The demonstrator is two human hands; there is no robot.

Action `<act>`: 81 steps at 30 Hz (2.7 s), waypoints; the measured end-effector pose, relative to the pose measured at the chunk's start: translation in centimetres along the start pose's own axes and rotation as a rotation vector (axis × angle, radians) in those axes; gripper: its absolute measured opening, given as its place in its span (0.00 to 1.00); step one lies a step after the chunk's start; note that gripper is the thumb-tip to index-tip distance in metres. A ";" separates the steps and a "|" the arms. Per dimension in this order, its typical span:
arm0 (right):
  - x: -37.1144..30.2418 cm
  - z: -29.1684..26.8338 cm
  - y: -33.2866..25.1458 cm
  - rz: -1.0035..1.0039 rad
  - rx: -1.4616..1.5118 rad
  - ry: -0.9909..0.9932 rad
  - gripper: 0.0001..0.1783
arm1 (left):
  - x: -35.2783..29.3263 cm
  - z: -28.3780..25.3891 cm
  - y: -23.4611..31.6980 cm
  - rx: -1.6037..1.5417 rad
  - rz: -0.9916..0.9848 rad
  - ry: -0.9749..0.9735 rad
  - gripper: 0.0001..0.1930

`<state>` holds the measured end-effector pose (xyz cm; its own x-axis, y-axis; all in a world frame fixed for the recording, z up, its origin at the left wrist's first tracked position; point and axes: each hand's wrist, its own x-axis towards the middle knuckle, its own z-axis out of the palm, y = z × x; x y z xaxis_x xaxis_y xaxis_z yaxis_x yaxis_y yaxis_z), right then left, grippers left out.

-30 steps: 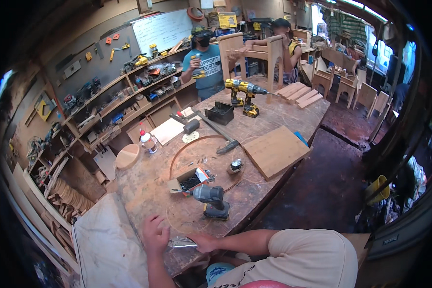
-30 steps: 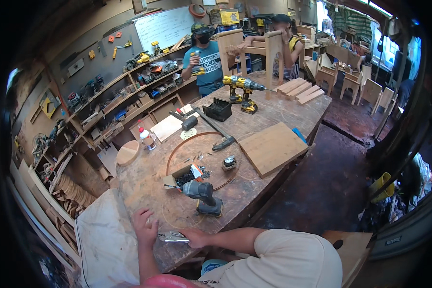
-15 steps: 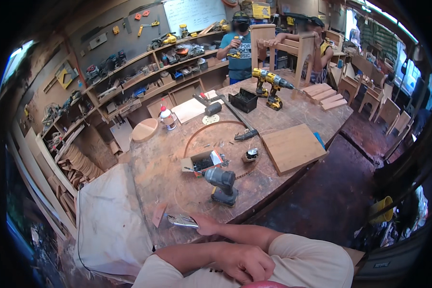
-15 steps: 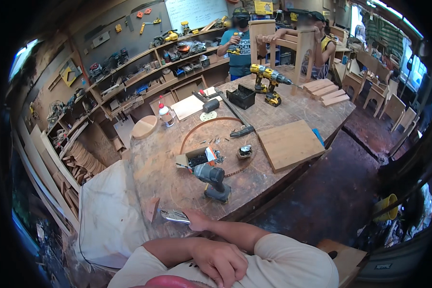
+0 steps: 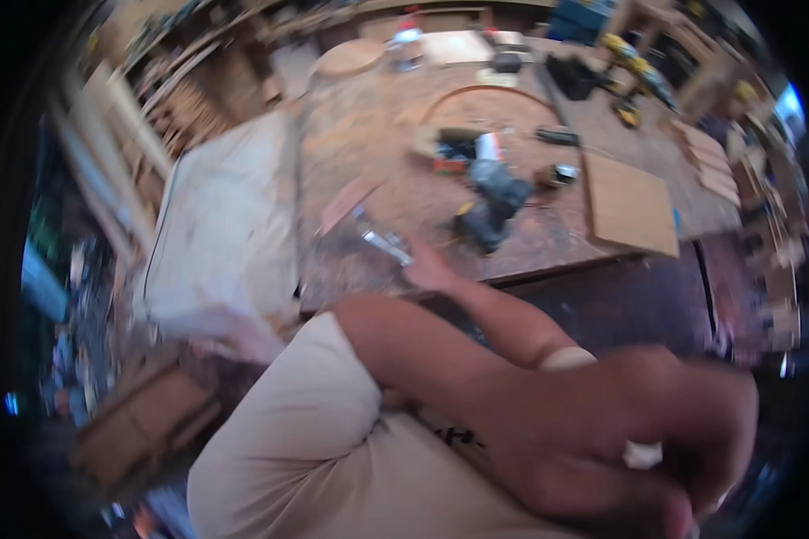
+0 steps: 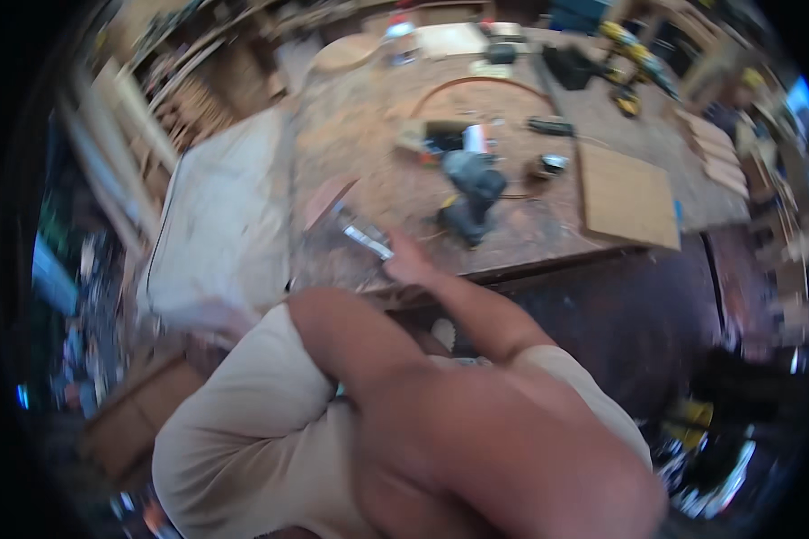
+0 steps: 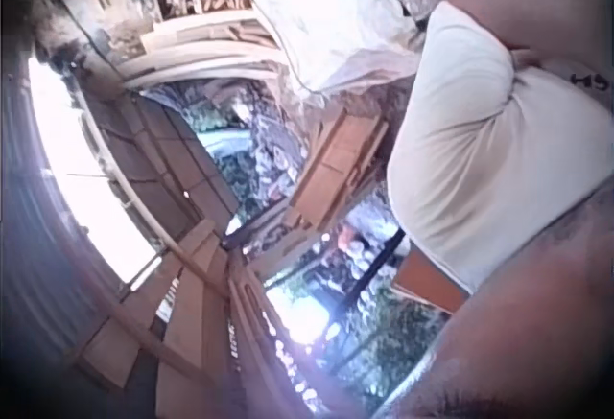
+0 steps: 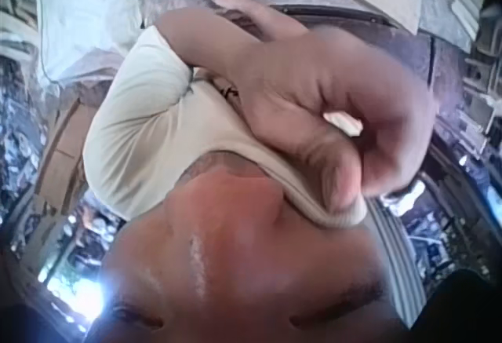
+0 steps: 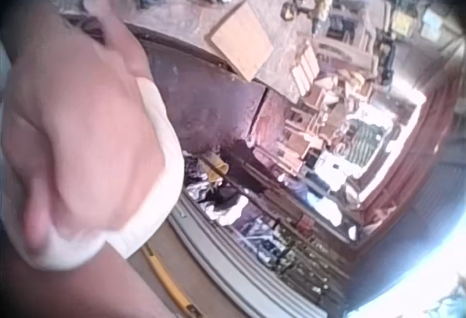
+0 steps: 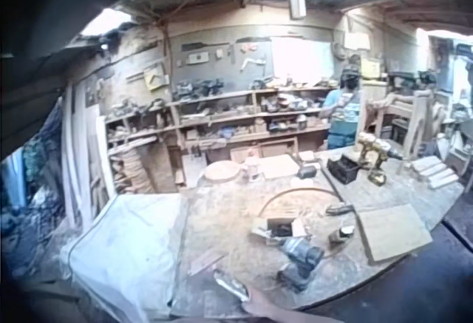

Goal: The person holds a metal bracket against a wooden block using locking pliers, retrieves a screw from a box, and fastens the bracket to the wooden block using a power driver.

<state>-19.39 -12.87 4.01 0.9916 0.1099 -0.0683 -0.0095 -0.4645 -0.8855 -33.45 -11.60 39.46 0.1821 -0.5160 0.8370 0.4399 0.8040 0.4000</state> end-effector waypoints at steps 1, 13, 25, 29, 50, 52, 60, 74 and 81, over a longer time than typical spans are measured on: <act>0.4 -0.7 0.8 -0.023 -0.011 -0.004 0.32 | 0.0 0.3 -0.7 -0.136 -0.015 -0.043 0.17; 0.1 -0.4 -1.5 -0.038 0.117 -0.059 0.35 | -3.2 -0.6 2.8 0.182 -0.048 0.123 0.19; 0.0 -1.1 1.8 -0.051 0.049 -0.138 0.35 | -9.9 -6.8 3.3 0.970 -0.502 -0.009 0.13; -1.0 -0.5 1.7 -0.189 0.045 -0.065 0.23 | -18.1 -17.4 9.7 1.824 -0.511 0.698 0.23; -2.3 -1.7 -0.4 -0.064 -0.036 0.046 0.29 | -29.5 -29.5 14.3 1.566 -0.580 1.044 0.19; -2.7 -1.7 1.3 -0.125 0.017 0.071 0.36 | -26.1 -27.2 12.6 1.461 -0.631 1.113 0.18; -4.2 -2.9 -3.4 0.066 -0.058 0.034 0.34 | -27.2 -28.8 12.7 1.371 -0.563 1.219 0.13; -0.1 -2.7 -8.3 0.034 -0.408 0.240 0.27 | -26.5 -33.6 17.1 0.946 -0.441 0.972 0.09; -0.3 -4.4 -11.4 -0.038 -0.900 0.432 0.28 | -25.5 -32.9 16.4 0.820 -0.124 1.034 0.17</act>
<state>-19.03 -11.45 16.16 0.9527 -0.1074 0.2842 -0.0527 -0.9797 -0.1935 -1.96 5.05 12.39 0.9219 -0.2903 0.2567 -0.0864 0.4916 0.8665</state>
